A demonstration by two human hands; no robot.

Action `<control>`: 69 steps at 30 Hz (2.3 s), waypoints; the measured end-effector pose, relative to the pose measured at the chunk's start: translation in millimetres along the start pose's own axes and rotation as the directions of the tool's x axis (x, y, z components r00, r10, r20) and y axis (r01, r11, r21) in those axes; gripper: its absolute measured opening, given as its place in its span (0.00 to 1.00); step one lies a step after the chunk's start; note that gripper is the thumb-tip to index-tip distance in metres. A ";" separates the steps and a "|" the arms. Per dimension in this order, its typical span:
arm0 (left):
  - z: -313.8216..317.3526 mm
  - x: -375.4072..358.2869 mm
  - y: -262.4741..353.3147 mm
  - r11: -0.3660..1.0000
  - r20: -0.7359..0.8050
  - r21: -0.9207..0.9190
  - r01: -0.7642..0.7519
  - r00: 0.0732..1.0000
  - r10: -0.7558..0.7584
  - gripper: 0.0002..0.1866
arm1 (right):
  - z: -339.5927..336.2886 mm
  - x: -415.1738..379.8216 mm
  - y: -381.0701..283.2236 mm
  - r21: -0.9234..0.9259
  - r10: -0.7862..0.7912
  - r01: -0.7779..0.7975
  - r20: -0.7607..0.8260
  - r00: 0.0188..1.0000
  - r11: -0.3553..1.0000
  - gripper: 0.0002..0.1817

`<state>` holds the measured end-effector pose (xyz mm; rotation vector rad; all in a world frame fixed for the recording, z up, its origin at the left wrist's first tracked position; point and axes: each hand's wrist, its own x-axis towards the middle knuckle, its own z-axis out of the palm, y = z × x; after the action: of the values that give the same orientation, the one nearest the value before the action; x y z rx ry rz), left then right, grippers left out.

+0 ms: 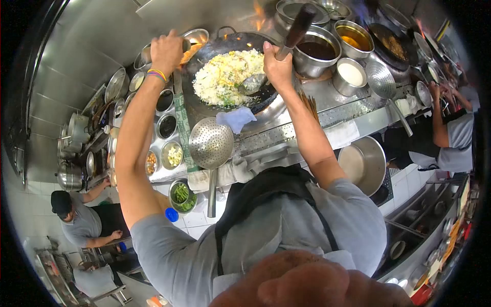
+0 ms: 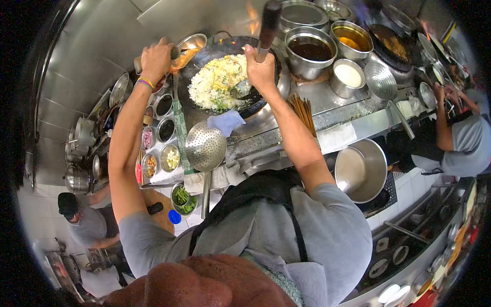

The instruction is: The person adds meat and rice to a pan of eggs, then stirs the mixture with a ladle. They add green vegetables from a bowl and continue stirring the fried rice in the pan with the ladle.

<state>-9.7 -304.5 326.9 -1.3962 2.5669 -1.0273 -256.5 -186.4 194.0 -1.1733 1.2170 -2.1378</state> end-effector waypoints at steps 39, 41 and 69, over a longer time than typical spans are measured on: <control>146.7 -208.7 -105.2 0.654 0.028 -0.667 0.358 0.889 -0.458 0.33 | -7.0 47.6 -88.3 0.386 -0.241 0.185 0.102 0.965 0.904 0.23; 191.1 -240.8 -133.5 0.556 0.089 -0.685 0.471 0.812 -0.577 0.31 | 14.4 59.9 -20.8 0.296 -0.254 0.239 0.010 0.967 0.925 0.22; 133.8 -236.2 67.5 0.330 -0.175 -0.943 0.051 0.766 -0.618 0.07 | 203.8 22.1 21.5 -0.051 -0.279 0.338 0.458 0.844 0.940 0.17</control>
<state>125.8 -170.3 122.2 -2.2272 3.5758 0.3199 -101.4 -314.2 239.8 -1.9059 1.0168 -1.8537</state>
